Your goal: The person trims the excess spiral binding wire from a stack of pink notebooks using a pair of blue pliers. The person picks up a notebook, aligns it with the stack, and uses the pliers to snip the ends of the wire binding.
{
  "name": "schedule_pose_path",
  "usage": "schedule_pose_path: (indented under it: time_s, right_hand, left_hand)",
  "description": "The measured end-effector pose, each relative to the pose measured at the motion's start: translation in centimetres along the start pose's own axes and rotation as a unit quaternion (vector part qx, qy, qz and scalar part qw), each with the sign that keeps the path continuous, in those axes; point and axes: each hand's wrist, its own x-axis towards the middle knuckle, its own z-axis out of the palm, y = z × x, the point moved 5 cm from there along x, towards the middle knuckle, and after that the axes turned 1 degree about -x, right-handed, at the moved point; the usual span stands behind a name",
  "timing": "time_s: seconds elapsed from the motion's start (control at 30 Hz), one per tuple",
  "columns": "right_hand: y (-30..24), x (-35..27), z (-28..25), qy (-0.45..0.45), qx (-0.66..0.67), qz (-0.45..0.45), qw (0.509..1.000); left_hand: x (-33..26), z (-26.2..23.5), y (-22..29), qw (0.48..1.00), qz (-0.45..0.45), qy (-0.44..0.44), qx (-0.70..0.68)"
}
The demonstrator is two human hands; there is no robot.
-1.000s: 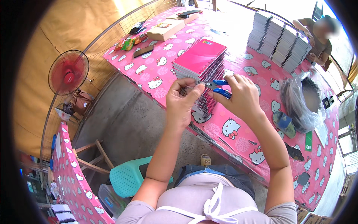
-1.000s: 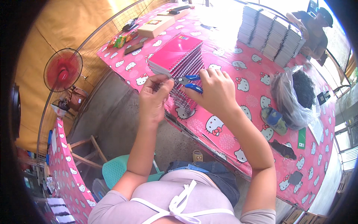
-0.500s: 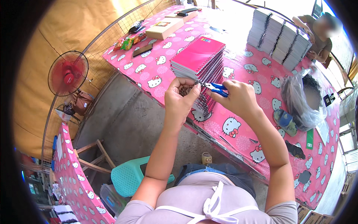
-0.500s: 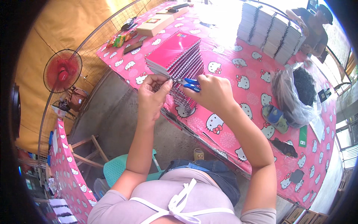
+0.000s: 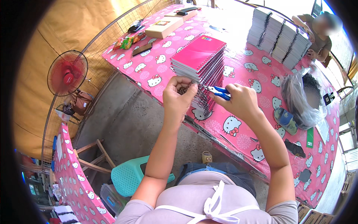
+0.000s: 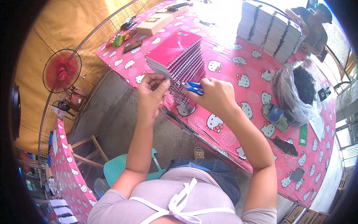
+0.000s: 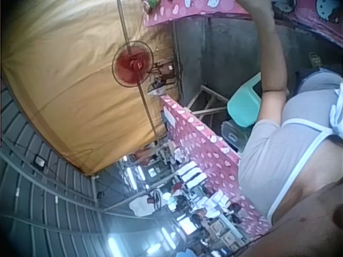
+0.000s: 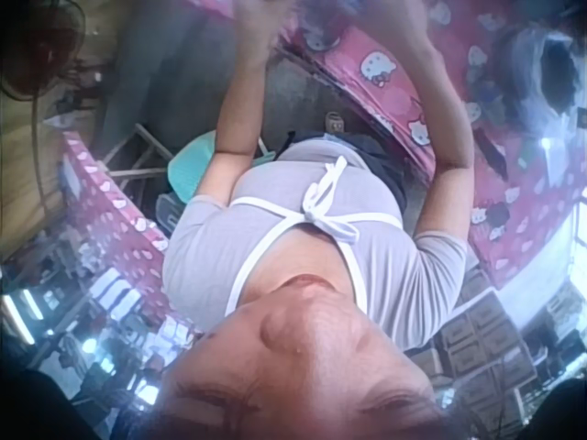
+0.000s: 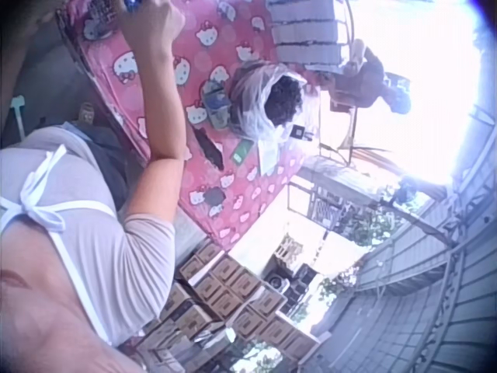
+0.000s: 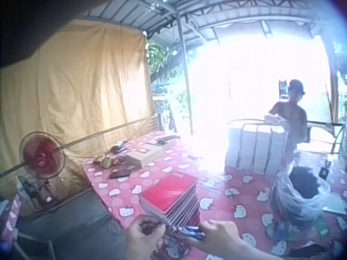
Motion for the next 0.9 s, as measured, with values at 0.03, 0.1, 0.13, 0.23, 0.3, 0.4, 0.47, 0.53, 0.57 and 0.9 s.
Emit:
schedule_pose_path:
  time_s: [0.03,0.1,0.13,0.23,0.3,0.4,0.47,0.53,0.57,0.9]
  right_hand:
    - [0.1,-0.3,-0.2,0.072,-0.006,-0.034,0.997]
    - [0.6,-1.0,-0.2,0.213,-0.017,-0.1,0.972]
    - [0.5,-0.9,-0.3,0.262,-0.035,-0.137,0.955]
    - [-0.3,0.3,-0.2,0.253,-0.044,-0.152,0.955]
    - [0.1,0.5,1.1,0.033,0.008,-0.031,0.999]
    - [0.2,-0.1,1.0,-0.006,-0.007,-0.004,1.0]
    - [0.9,-0.8,0.8,0.093,-0.008,-0.046,0.995]
    - [0.8,-1.1,0.5,0.192,-0.021,-0.101,0.976]
    - [0.5,-0.8,0.2,0.241,-0.035,-0.138,0.96]
    - [1.3,-1.5,1.1,0.188,-0.028,-0.096,0.977]
  left_hand:
    - [-0.1,-0.1,-0.1,1.0,-0.014,0.007,-0.015]
    - [-0.6,0.3,0.5,0.999,-0.051,0.007,-0.008]
    - [-0.8,0.6,0.6,0.998,-0.07,0.006,-0.004]
    - [-0.4,0.7,0.0,0.999,0.03,-0.012,0.035]
    - [-0.3,0.3,-0.3,0.999,0.018,-0.012,0.04]
    - [-0.3,-0.4,-0.7,0.999,-0.027,-0.012,0.025]
    - [-0.5,-0.4,-0.7,0.998,-0.06,-0.01,0.019]
    - [-0.9,0.3,-0.4,0.996,-0.088,-0.011,0.025]
    - [-0.9,0.4,-0.7,0.997,-0.068,-0.015,0.033]
    - [-0.9,0.1,-1.5,0.996,-0.086,-0.026,0.016]
